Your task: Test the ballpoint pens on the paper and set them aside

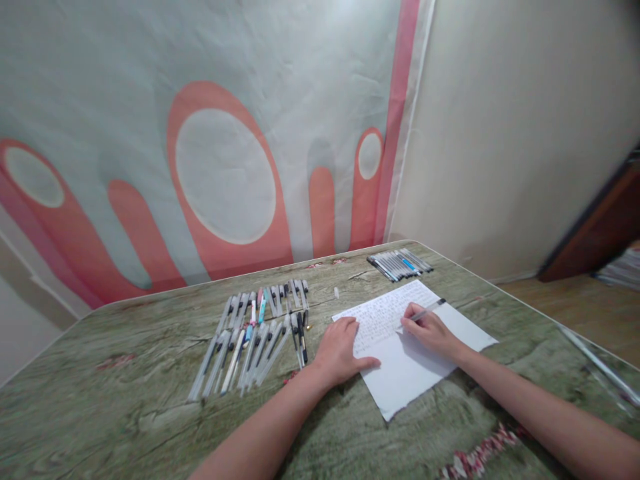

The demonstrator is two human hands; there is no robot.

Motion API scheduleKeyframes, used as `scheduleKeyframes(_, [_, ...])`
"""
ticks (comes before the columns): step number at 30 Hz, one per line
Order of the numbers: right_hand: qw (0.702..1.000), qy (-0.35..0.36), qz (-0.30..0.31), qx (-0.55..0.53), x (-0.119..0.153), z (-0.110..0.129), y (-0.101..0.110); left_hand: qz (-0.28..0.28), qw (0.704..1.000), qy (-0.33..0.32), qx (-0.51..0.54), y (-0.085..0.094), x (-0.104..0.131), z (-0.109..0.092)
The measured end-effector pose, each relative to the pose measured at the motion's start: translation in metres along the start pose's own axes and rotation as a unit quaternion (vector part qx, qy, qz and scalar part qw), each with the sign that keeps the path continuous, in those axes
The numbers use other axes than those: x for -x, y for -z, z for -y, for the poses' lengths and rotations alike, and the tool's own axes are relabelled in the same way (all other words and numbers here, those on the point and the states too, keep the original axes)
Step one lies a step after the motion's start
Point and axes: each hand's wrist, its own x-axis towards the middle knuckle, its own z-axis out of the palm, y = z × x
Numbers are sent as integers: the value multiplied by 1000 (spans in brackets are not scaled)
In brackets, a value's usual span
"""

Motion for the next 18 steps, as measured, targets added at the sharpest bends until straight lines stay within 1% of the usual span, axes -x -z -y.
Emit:
scheduleKeyframes(6, [1000,5,1,28,1,-3,0,1,1000,-1,-3,-1,0,0])
scheduleKeyframes(18, [999,32,7,34,3,1,-1,6,1000,2,-9,2,0,-2])
